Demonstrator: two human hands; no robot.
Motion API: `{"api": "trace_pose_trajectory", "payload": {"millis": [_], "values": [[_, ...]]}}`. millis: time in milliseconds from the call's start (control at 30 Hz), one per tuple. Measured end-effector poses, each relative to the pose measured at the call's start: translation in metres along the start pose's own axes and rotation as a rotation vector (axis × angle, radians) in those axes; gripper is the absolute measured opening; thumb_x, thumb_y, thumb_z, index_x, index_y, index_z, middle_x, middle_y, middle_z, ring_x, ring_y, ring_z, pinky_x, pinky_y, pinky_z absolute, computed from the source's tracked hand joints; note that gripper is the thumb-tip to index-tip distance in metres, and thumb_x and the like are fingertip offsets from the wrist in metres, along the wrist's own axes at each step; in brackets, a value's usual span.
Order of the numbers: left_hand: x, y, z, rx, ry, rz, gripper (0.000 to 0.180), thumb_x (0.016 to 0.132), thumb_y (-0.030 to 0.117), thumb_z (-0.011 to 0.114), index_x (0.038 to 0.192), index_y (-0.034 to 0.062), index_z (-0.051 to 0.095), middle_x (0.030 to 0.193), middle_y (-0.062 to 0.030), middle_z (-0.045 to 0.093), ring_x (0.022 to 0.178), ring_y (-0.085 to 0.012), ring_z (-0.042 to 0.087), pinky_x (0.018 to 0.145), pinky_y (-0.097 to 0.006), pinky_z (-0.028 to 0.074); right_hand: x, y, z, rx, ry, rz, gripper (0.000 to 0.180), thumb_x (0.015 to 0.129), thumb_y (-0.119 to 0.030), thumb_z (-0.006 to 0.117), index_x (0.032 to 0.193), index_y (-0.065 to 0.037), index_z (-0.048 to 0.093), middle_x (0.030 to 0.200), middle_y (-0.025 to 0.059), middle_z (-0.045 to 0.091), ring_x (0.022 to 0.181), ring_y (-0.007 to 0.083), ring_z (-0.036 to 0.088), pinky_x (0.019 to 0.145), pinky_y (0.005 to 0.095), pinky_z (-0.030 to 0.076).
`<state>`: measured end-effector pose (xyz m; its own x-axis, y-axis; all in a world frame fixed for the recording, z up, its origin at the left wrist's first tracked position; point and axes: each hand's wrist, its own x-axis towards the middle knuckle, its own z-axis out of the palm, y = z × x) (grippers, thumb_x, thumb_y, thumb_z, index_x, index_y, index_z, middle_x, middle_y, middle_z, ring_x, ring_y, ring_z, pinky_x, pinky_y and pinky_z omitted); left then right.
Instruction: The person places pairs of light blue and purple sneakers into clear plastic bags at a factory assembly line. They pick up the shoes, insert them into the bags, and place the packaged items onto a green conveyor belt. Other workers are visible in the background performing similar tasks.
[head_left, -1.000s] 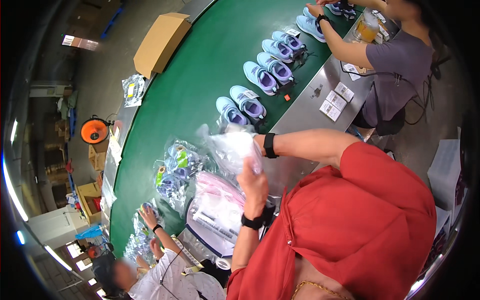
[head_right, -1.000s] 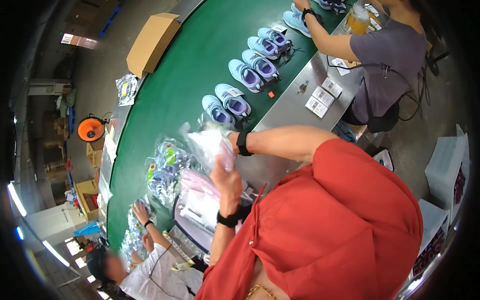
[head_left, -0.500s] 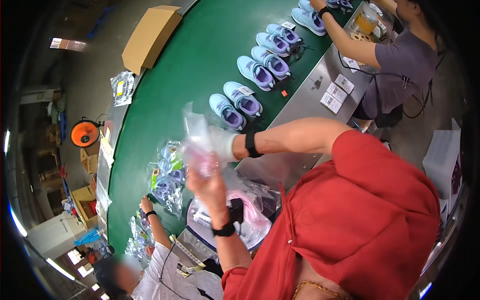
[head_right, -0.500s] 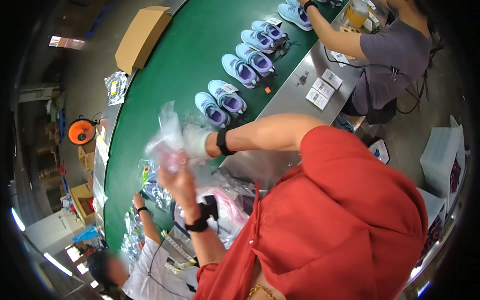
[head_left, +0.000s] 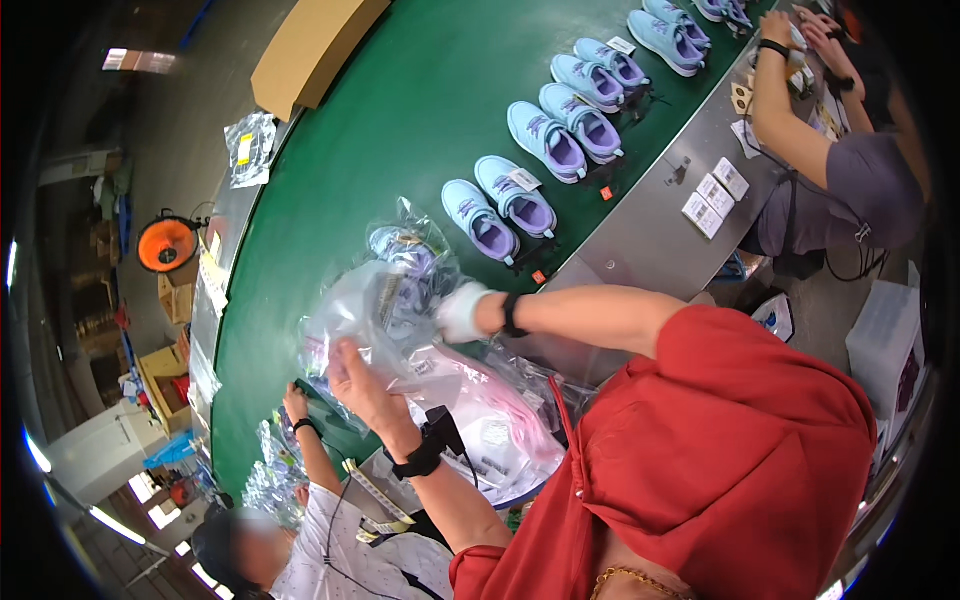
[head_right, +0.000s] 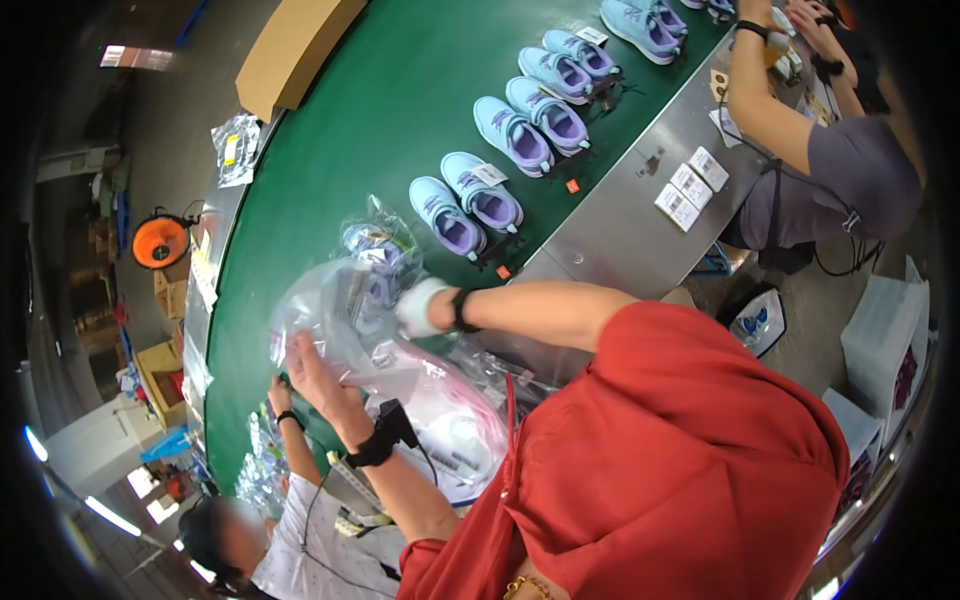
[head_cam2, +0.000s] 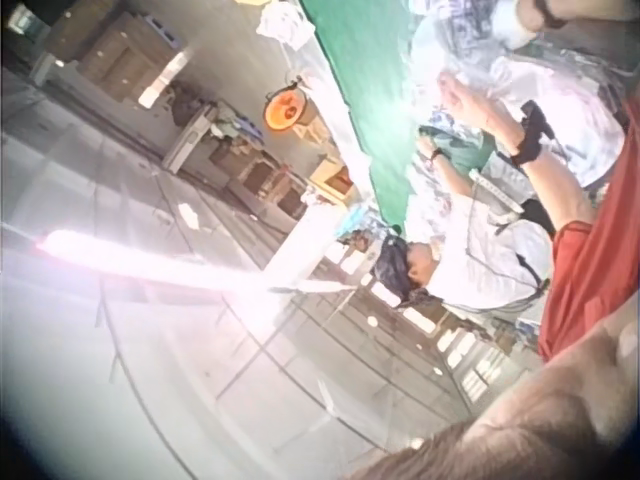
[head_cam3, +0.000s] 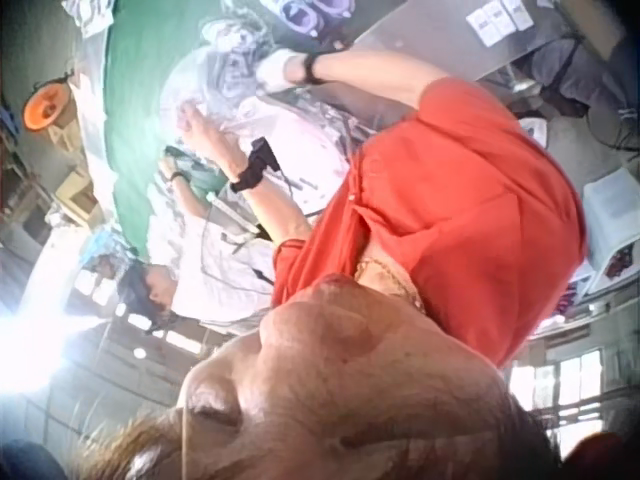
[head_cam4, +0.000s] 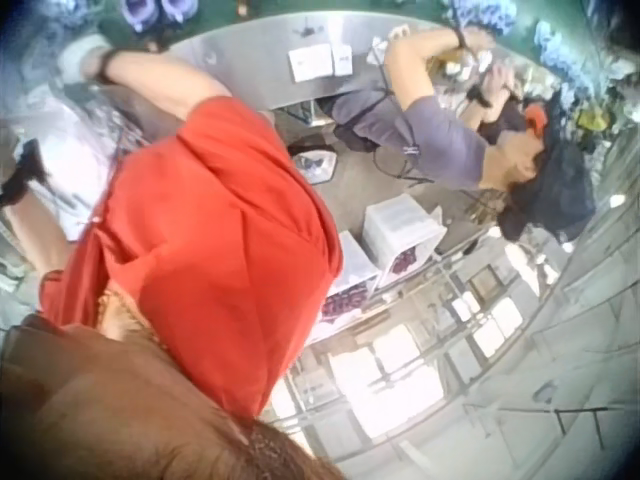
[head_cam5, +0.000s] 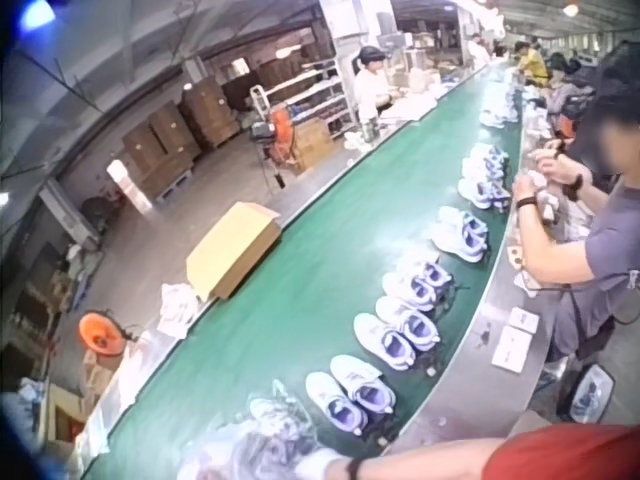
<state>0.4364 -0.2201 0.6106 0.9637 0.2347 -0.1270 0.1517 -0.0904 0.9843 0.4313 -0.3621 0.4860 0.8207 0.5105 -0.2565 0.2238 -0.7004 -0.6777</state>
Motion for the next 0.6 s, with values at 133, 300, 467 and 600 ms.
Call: {"api": "trace_pose_trajectory", "payload": {"millis": [133,300,467,600], "values": [[-0.003,-0.018,-0.002,-0.261,-0.022,-0.118,0.025,0.092,0.019,0.054,0.110,0.0020,0.054,0.103,-0.0045,0.055,0.094,-0.0140,0.053,0.081,-0.030,0.046,-0.058,0.042,-0.023,0.726,0.152,0.114,0.045,0.083,-0.044,0.055,0.103,-0.004,0.062,0.089,0.0117,0.065,0.084,0.0241,0.062,0.074,0.0358,0.048],[-0.050,-0.025,0.069,-0.179,-0.180,-0.197,0.023,0.091,0.018,0.054,0.106,0.0001,0.056,0.100,-0.0055,0.059,0.090,-0.0151,0.057,0.077,-0.029,0.048,-0.095,0.002,-0.059,1.091,-0.001,-0.048,0.035,0.084,-0.037,0.062,0.093,-0.003,0.060,0.073,0.0051,0.060,0.067,0.0123,0.059,0.060,0.0275,0.049],[-0.044,-0.006,0.052,-0.160,-0.161,0.085,0.020,0.089,0.013,0.058,0.102,-0.0021,0.059,0.090,-0.0056,0.063,0.079,-0.0127,0.058,0.069,-0.025,0.047,-0.132,0.075,-0.097,0.167,0.543,0.318,0.015,0.074,-0.021,0.057,0.072,-0.007,0.055,0.071,0.0142,0.058,0.069,0.0322,0.059,0.060,0.0439,0.045],[-0.050,-0.032,0.049,0.089,0.048,0.258,0.020,0.090,0.012,0.056,0.100,-0.0054,0.061,0.088,-0.0043,0.062,0.076,-0.0100,0.053,0.069,-0.023,0.042,-0.140,0.037,-0.108,-0.366,1.039,0.016,0.034,0.062,-0.018,0.067,0.091,-0.010,0.052,0.095,0.0084,0.055,0.086,0.0261,0.056,0.071,0.0384,0.045]]}}
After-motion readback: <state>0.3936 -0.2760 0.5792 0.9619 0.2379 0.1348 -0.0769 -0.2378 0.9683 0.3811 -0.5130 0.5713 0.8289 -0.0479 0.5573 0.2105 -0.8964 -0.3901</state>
